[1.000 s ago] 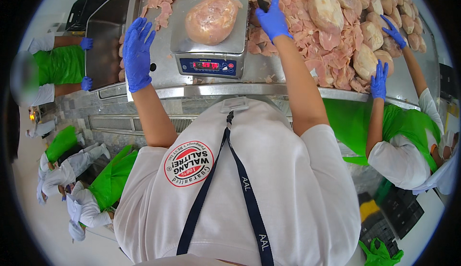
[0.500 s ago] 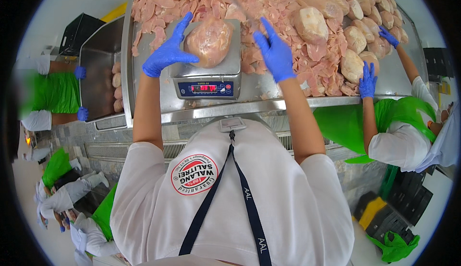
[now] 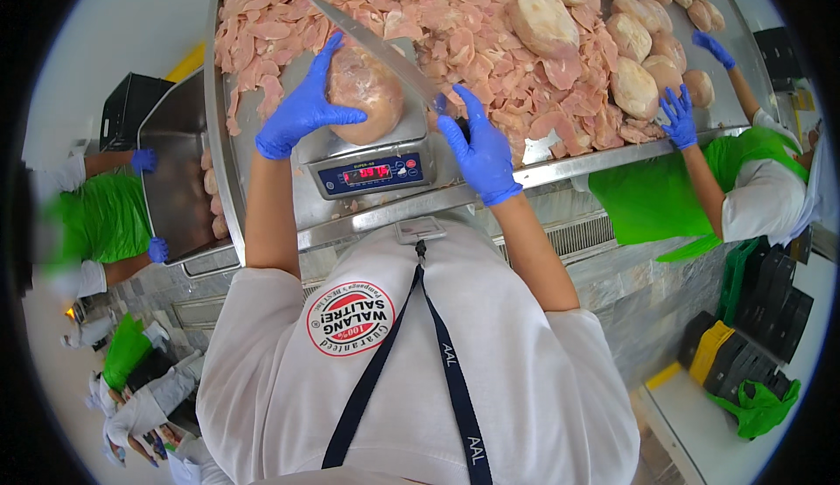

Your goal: The person trims raw chicken breasts on a digital scale using a knife, repeatedly cutting off excess fat and tissue. Trimmed pieces are placed into a green bin while the trimmed breast is returned to the scale for further trimming or weighing.

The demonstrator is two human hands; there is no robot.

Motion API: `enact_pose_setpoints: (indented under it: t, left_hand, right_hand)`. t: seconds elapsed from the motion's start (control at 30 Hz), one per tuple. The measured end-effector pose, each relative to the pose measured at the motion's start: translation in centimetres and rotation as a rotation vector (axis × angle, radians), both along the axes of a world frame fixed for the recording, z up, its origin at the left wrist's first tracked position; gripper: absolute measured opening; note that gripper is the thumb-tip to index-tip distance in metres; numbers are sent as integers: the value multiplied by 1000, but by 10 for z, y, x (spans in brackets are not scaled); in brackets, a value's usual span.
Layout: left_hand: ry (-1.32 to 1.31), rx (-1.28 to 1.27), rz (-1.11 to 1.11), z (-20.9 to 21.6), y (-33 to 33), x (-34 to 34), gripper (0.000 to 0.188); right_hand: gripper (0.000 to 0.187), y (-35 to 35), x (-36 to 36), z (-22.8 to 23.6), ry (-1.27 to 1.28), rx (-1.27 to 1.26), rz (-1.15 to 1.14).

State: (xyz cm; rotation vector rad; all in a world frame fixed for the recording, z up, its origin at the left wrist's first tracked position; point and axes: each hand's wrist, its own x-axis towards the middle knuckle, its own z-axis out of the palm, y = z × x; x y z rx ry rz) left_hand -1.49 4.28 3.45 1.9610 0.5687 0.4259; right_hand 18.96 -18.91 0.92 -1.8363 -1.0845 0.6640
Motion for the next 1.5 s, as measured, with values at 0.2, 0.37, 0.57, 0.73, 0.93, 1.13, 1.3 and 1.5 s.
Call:
enact_pose_setpoints:
  t: [0.2,0.37,0.57,0.73,0.93,1.13,1.3,1.5]
  left_hand:
    - [-33,-36,98,1,-16,4,119]
    - [-190,-30,291,-11,-38,6,105]
    - [-133,87,402,-12,-51,9,97]
    - [-126,-5,377,-15,-38,5,102]
    - [-110,-87,326,-5,-42,9,105]
    - [-87,-134,345,-6,-41,7,105]
    - [-36,-137,308,-3,-37,9,105]
    - [-58,-161,320,-3,-38,8,107]
  right_hand:
    - [60,6,-11,-15,84,50,-58]
    - [63,6,-20,3,43,120,26]
    - [70,1,-40,-7,45,154,83]
    - [72,5,-41,-15,43,119,96]
    - [72,9,-37,-21,-24,78,107]
    - [73,12,-32,-20,55,63,163]
    - [72,20,-33,-22,-28,112,166]
    - [69,35,-34,-17,-34,118,197]
